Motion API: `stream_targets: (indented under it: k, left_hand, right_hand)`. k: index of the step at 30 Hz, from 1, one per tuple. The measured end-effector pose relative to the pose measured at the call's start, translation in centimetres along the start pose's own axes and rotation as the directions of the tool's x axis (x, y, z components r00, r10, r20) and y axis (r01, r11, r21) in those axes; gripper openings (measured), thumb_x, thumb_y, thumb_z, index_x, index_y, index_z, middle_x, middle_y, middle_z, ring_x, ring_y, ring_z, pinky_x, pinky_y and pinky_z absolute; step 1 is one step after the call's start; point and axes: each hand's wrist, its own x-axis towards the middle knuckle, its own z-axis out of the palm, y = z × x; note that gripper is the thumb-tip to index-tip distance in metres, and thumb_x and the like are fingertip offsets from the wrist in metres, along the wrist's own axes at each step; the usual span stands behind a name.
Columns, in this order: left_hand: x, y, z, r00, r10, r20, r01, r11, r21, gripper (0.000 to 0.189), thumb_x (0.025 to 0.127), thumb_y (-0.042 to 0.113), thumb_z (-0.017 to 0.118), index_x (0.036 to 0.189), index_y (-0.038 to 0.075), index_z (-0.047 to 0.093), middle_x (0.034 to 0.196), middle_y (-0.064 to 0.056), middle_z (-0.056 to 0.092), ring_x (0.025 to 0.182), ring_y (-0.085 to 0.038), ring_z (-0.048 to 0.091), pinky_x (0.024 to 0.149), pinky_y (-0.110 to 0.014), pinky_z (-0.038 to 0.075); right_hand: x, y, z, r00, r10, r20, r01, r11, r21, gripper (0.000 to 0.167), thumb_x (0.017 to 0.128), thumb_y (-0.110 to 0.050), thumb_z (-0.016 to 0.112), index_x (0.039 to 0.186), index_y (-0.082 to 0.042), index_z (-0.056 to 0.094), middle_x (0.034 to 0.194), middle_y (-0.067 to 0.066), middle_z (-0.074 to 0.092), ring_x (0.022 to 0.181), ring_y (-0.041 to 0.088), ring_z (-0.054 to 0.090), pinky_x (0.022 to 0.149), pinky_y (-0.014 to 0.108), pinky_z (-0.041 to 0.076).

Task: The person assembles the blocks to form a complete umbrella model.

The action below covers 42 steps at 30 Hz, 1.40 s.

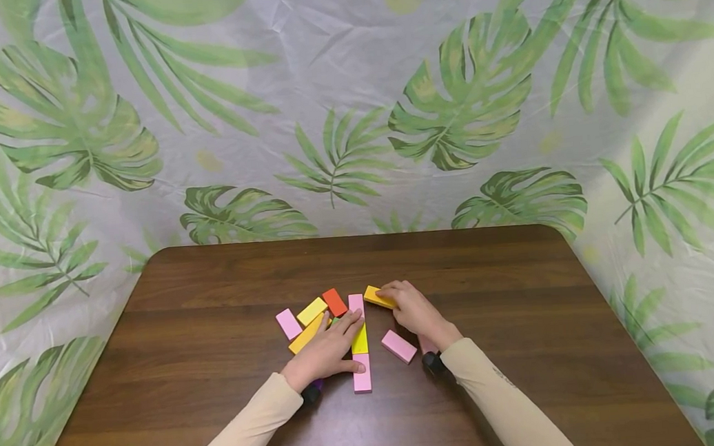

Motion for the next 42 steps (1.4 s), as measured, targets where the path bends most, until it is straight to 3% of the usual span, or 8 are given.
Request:
stream_targets:
  k: [19, 34, 42]
  left_hand:
    - [0.1, 0.0, 0.0, 1.0, -0.008, 0.015, 0.009, 1.0, -0.028, 0.088, 0.082, 0.051, 0.068, 0.148, 0.003, 0.034, 0.155, -0.01, 0.026, 0.142, -0.023, 0.023, 0.111, -0.056, 0.012]
    - [0.1, 0.0, 0.0, 1.0, -0.016, 0.024, 0.017, 0.999, -0.036, 0.088, 0.082, 0.05, 0.068, 0.148, 0.003, 0.033, 0.155, -0.01, 0.026, 0.142, -0.023, 0.023, 0.11, -0.057, 0.011]
    - [0.0, 0.1, -0.1, 1.0, -0.01, 0.021, 0.011, 0.999, -0.031, 0.088, 0.082, 0.05, 0.069, 0.147, 0.003, 0.034, 0.155, -0.011, 0.027, 0.142, -0.024, 0.024, 0.11, -0.058, 0.013]
  right_hand:
    - [3.6, 1.5, -0.6, 0.992, -0.077, 0.099, 0.075, 0.997, 0.031, 0.049, 0.08, 0.018, 0.052, 0.124, -0.002, 0.064, 0.127, 0.016, 0.057, 0.119, 0.035, 0.051, 0.099, 0.05, 0.039]
    - [4.7, 2.2, 0.0, 0.983, -0.111, 0.149, 0.099, 0.991, 0.086, 0.058, 0.076, 0.026, 0.042, 0.122, 0.0, 0.064, 0.125, 0.016, 0.058, 0.118, 0.034, 0.051, 0.102, 0.048, 0.037]
    - [4.9, 2.4, 0.3, 0.981, -0.134, 0.138, 0.13, 0.991, 0.041, 0.062, 0.073, 0.028, 0.042, 0.122, -0.003, 0.065, 0.124, 0.014, 0.06, 0.118, 0.032, 0.053, 0.101, 0.048, 0.037]
